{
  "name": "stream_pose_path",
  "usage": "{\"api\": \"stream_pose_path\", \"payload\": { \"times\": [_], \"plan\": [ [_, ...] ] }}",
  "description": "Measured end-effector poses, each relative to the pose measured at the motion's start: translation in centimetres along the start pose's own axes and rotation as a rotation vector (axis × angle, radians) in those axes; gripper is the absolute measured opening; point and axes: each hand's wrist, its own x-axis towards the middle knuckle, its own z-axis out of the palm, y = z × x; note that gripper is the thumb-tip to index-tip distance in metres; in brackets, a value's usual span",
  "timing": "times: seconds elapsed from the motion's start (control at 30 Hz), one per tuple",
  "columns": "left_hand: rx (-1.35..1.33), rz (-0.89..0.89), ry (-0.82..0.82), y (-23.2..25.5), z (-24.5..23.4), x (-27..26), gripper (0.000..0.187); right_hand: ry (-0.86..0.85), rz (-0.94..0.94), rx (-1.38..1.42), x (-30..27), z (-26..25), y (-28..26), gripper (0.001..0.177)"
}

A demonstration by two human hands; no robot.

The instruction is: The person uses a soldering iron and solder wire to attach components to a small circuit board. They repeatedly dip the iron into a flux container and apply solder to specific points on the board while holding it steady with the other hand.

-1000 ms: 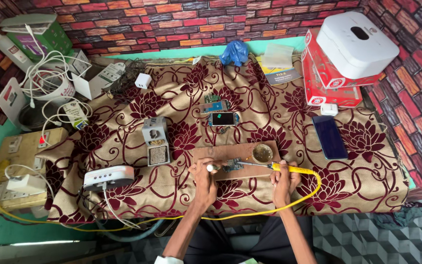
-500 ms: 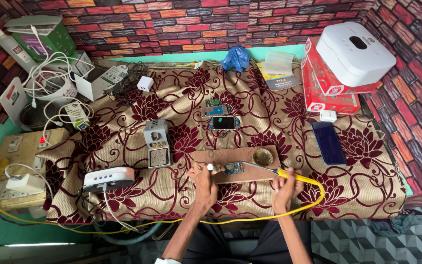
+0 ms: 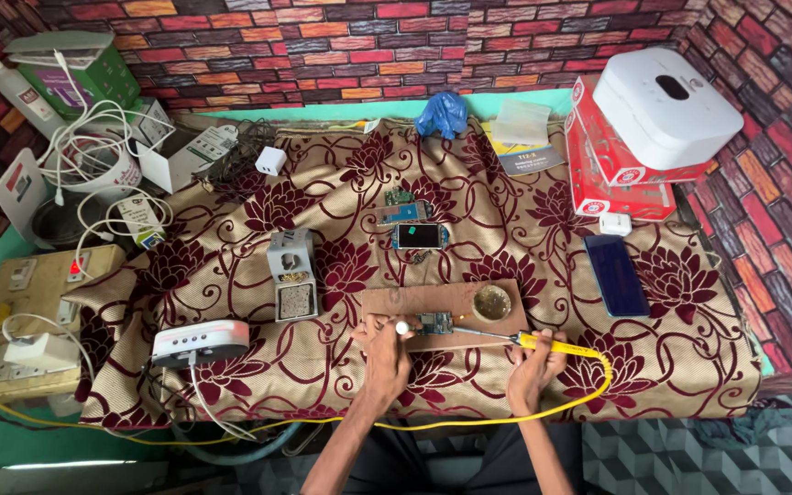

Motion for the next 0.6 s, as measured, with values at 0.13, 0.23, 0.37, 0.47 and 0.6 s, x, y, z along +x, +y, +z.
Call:
{"api": "stream_pose_path", "payload": {
  "times": [0.13,0.23,0.37,0.47,0.6],
  "plan": [
    [0.020,0.020,0.048,1.0,-0.6,0.8,0.035,-0.049,-0.052,-0.053,0.2,0.3,-0.5,0.017],
    [0.010,0.002,0.038,1.6,-1.1,1.2,0.033,0.020,-0.060,-0.147,-0.1,0.8,-1.0,0.022],
    [-0.011,0.003,0.044,2.0,-1.5,1.5,0.031,-0.025,-0.095,-0.192,-0.7,1.6,-2.3,0.023],
    [-0.022,0.011,0.058,1.8,-1.4,1.6,0.029,-0.048,-0.145,-0.310,-1.1,2.6,-3.7,0.024],
    [-0.112,-0.007,0.048,1.4,-1.2,1.1,0.028,-0.184,-0.275,-0.507,-0.8,3.8,-5.8,0.023]
  ]
}}
